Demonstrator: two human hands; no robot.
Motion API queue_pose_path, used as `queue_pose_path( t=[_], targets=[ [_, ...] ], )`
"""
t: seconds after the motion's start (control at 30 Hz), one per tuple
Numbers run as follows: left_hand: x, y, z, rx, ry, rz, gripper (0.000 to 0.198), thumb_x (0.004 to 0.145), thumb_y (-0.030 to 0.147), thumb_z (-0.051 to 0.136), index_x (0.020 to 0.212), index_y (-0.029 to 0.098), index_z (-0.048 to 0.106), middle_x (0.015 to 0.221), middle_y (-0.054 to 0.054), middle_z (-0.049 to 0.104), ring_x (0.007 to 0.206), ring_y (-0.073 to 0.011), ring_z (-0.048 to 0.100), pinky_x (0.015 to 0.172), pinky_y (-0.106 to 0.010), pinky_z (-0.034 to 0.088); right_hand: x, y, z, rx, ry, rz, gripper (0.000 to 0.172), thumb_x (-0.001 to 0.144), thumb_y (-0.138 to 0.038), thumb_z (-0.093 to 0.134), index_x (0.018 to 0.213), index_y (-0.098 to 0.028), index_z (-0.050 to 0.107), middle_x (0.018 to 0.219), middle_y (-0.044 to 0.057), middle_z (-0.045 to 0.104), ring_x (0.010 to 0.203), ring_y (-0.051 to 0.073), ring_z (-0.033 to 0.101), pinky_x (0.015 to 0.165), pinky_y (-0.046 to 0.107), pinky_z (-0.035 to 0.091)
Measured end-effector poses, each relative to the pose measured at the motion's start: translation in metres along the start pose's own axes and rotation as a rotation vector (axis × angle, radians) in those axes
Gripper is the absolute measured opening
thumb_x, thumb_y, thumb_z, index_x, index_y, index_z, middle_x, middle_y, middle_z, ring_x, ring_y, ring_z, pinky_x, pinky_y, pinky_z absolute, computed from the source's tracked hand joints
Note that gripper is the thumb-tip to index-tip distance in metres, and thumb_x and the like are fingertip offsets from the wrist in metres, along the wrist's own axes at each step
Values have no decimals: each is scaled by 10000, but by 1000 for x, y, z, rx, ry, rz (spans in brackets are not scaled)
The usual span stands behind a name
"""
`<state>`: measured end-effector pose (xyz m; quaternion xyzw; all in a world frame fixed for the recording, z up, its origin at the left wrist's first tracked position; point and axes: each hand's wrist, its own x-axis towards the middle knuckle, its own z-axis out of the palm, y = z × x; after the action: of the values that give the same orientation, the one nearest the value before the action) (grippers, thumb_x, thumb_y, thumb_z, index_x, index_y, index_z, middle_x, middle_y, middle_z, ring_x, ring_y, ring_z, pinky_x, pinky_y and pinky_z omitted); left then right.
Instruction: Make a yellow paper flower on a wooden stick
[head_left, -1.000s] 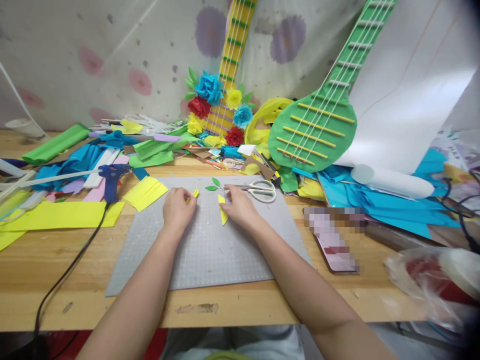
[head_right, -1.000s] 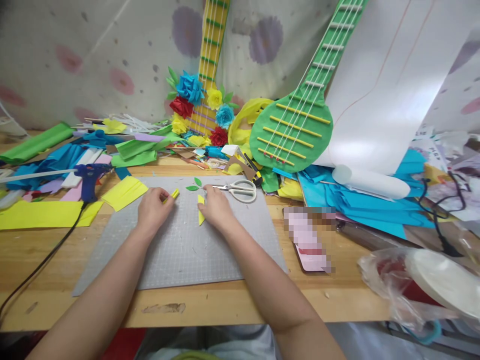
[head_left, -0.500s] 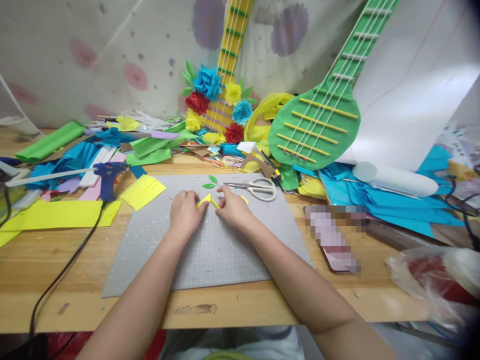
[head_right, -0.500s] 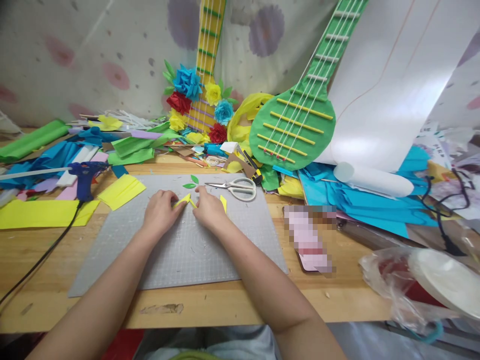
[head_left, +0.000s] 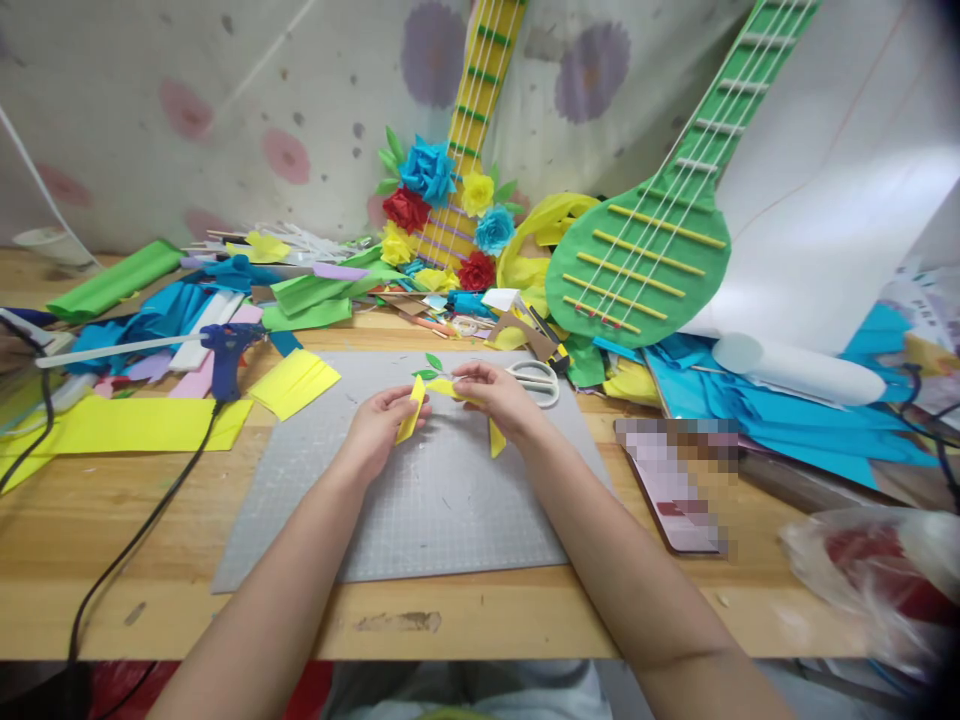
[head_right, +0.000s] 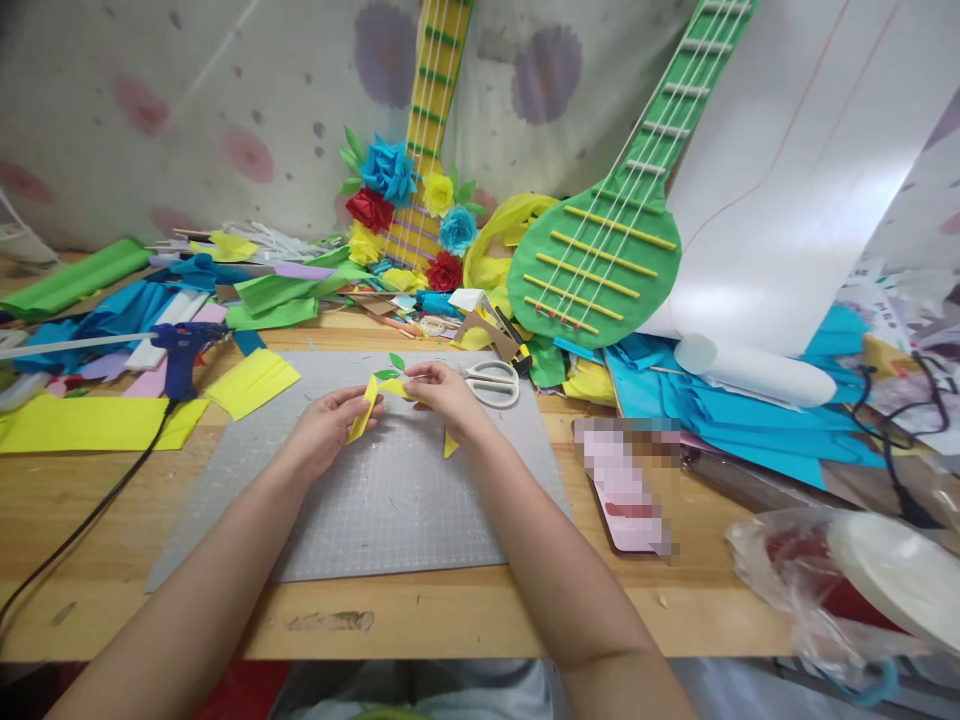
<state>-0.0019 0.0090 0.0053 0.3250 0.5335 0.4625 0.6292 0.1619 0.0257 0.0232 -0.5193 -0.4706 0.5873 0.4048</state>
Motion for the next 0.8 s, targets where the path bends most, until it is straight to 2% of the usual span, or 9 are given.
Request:
queue_pose_path(
  t=[0.1,0.23,0.37,0.53,0.67,0.8],
  targets=[
    [-3,2,3,-103,7,-15,279,612,73,645,882,107,579,806,-68,677,737,-147,651,674,-249,504,-5,-8,-2,147,3,48,215,600,-202,649,800,-183,572,712,-35,576,652,86,561,605,219,445],
    [-3,-3,9,-265,81,49,162,674,71,596,813,121,528,820,-78,672,774,-159,656,730,-286,510,-7,-7,7,280,-35,44,207,583,-176,652,778,-177,582,782,-24,596,710,89,570,687,242,474],
    [-3,-10,18,-333,57,102,127,725,81,523,836,140,500,822,-59,664,737,-133,643,721,-280,496,-4,7,25,294,59,-26,212,592,-183,638,787,-176,556,744,-28,598,689,86,569,720,240,466],
    [-7,-13,26,-372,-52,101,176,698,120,566,868,150,531,816,-22,644,705,-92,604,672,-211,458,-4,19,40,40,141,-174,188,642,-185,589,809,-190,503,782,-11,611,735,106,581,730,255,474],
    [-7,-12,24,-455,-102,89,196,680,88,514,863,147,558,838,-26,637,759,-106,603,709,-225,456,-9,22,42,-278,245,-303,193,691,-173,521,880,-212,510,885,-16,613,723,99,555,726,256,460],
    [-6,-13,24,-541,-114,87,165,690,100,490,835,150,547,861,-24,628,785,-109,599,742,-243,458,-14,24,47,-443,291,-383,230,698,-145,499,917,-213,514,920,-4,574,767,103,542,742,246,448]
  ],
)
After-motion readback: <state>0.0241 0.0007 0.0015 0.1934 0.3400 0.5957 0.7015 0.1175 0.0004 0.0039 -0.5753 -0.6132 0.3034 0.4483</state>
